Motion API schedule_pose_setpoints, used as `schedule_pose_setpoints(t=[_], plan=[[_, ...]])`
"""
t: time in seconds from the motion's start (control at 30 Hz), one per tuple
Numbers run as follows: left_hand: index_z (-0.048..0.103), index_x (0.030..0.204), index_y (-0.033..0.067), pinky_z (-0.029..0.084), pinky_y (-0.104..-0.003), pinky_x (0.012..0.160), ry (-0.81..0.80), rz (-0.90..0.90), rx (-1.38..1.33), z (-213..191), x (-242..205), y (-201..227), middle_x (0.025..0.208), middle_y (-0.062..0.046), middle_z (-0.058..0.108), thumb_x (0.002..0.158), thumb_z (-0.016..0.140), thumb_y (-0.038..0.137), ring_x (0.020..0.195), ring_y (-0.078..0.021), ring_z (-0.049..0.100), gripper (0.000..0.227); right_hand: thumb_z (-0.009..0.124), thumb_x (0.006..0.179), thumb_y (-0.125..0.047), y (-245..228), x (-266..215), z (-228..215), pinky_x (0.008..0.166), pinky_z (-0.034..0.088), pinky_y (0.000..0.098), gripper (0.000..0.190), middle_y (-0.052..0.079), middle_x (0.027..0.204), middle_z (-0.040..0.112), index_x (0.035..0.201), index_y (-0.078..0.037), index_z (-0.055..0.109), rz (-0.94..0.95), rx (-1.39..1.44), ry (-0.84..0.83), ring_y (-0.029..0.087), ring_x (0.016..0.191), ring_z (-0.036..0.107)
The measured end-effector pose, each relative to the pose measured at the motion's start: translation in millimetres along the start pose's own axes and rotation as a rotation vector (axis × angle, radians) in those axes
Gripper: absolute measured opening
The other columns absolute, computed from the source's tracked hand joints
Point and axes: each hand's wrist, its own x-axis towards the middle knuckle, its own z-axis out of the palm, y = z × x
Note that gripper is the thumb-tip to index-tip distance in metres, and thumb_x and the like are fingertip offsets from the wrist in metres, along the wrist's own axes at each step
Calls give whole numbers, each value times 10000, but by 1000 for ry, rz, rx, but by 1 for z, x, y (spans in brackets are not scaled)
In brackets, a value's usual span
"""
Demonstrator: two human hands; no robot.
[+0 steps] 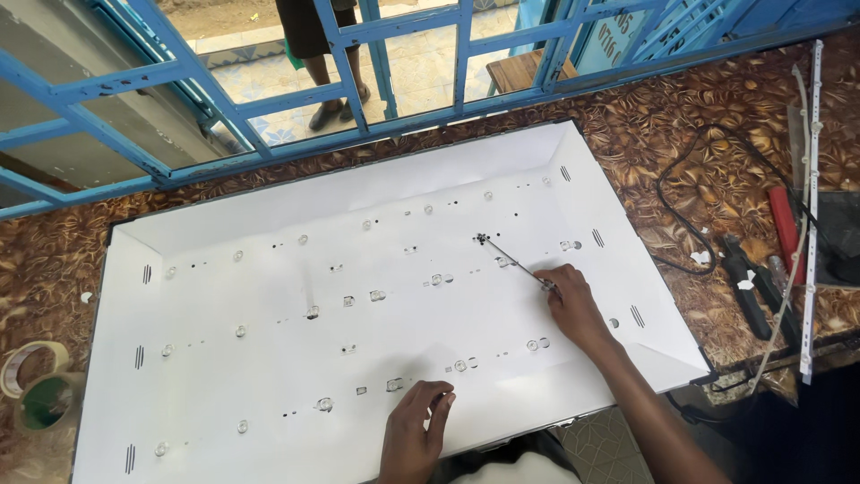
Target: The person uses a screwdriver to tighten screws into a white rectangular light fixture panel, securing multiple clear bulb sockets in place. The person works systematically across the panel, handling screws and the screwdriver to fasten each socket.
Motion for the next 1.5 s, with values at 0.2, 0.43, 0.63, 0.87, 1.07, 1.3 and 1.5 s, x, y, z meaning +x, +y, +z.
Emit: schedule_pose_setpoints(t=[0.2, 0.43, 0.63, 0.87, 1.07, 1.3, 1.5], plan=[[730, 933, 82, 536, -257, 702, 4, -136, -364, -7, 16, 22, 740, -2, 701, 970, 625, 247, 674, -112, 672, 200, 518, 895, 38, -10, -22, -18, 1011, 450, 317, 454, 45, 1142, 628, 1268, -151, 695, 37, 113, 42, 195, 1103, 612], [649, 1137, -16, 527, -443, 894, 178, -701, -1343, 14, 90, 17, 1023, -209, 687, 1028, 524, 281, 1011, -350, 677, 340, 571, 967, -56, -97, -71, -52, 863, 447, 284, 340, 5, 1106, 648, 1245, -170, 730, 139, 238, -11, 150, 1031, 638], [578, 1230, -74, 529, -499, 1058, 395, -883, -1705, 37, 139, 3, 1189, -268, 604, 1046, 501, 443, 1162, -416, 611, 554, 510, 948, -17, -131, -115, -40, 775, 510, 291, 403, 30, 1109, 650, 1262, -168, 713, -41, 255, -158, 171, 1002, 636], [351, 602, 185, 121, -261, 365, 544, -767, -1693, 40, 151, -28, 499, 34, 198, 1104, 456, 450, 406, -102, 147, 577, 542, 920, 3, -131, -128, -40, 865, 481, 348, 413, 38, 1113, 628, 1282, -149, 672, -277, 11, -130, 231, 1010, 610], [375, 604, 221, 188, -234, 344, 557, -668, -1691, 12, 162, -51, 487, 65, 203, 1111, 378, 434, 388, -85, 206, 550, 572, 887, 62, -119, -79, -80, 958, 493, 432, 439, 127, 1126, 693, 1265, -111, 715, -28, 15, -61, 311, 1109, 622], [629, 902, 144, 502, -257, 613, 382, -683, -1666, 42, 169, -81, 717, 10, 545, 1089, 464, 333, 704, -145, 627, 313, 513, 983, 83, -51, 1, -57, 1052, 500, 432, 423, 190, 1212, 624, 1379, 0, 634, 257, -149, 100, 300, 1257, 570], [656, 1204, 33, 605, -360, 958, 411, -708, -1640, 46, 163, -64, 934, -98, 652, 1096, 431, 284, 1030, -252, 695, 354, 513, 979, 47, -70, -8, -19, 1095, 440, 453, 429, 137, 1194, 622, 1370, -63, 652, 149, -172, -93, 287, 1223, 575]])
